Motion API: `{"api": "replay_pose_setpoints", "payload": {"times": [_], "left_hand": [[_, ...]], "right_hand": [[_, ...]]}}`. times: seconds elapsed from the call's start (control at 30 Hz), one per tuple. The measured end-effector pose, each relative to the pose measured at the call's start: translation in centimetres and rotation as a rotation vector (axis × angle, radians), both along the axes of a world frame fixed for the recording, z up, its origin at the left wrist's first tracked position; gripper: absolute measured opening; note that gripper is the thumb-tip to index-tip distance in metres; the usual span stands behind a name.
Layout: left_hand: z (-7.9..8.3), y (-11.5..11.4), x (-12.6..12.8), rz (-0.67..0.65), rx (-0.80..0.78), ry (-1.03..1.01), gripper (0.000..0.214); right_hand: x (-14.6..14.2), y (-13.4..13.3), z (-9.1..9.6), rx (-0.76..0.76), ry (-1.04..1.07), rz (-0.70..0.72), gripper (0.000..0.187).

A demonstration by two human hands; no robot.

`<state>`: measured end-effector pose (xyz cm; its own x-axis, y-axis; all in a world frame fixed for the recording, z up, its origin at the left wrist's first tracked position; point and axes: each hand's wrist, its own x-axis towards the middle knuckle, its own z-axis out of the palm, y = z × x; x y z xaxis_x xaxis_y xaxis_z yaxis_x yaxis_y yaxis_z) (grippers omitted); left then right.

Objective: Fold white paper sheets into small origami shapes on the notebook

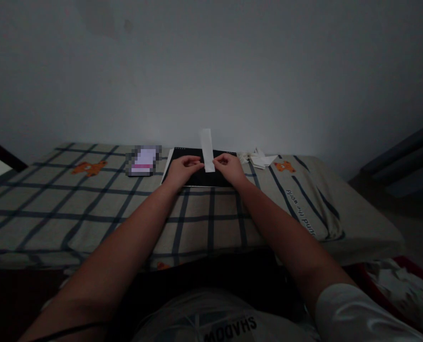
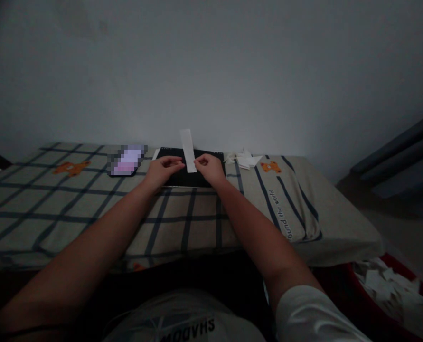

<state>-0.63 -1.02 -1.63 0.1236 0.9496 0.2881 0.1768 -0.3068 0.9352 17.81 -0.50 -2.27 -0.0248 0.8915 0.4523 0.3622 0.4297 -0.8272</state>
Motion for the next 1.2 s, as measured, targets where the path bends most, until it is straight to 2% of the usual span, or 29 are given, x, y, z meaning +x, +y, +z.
{"api": "replay_pose_setpoints", "payload": {"times": [0.17,0.33,0.47,0.57,0.7,0.9,1.1,1.2], "left_hand": [[0.5,-0.5,0.6,-0.081,-0.031,-0.076,0.051],[-0.1,-0.2,0.7,-0.113,-0.036,-0.144,0.047],[-0.4,0.1,0.5,-0.032,-0.021,-0.091,0.037],[-0.4,0.3,0.3,0.058,-0.017,-0.058,0.031],[-0.5,0.5,0.1,0.061,-0.034,-0.152,0.029],[-0.2,0.2,0.3,0.005,-0.071,-0.194,0.03],[0.1,-0.2,0.5,-0.008,-0.084,-0.166,0.033],[0.1,-0.2,0.5,-0.008,-0.086,-0.176,0.03]], "right_hand": [[-0.4,-0.8,0.4,0.171,-0.369,-0.011,0.011],[-1.1,-1.4,0.7,0.331,-0.694,-0.002,0.016],[-1.5,-2.0,1.0,0.413,-0.892,-0.015,0.025],[-1.7,-2.5,1.4,0.43,-0.94,0.009,0.028],[-1.4,-2.5,1.7,0.398,-0.778,0.02,0.028],[-0.5,-1.0,1.0,0.316,-0.332,-0.162,0.03],[-0.2,-0.2,0.1,0.047,-0.139,-0.051,0.029],[-0.3,-0.1,-0.1,-0.002,-0.082,-0.049,0.026]]}}
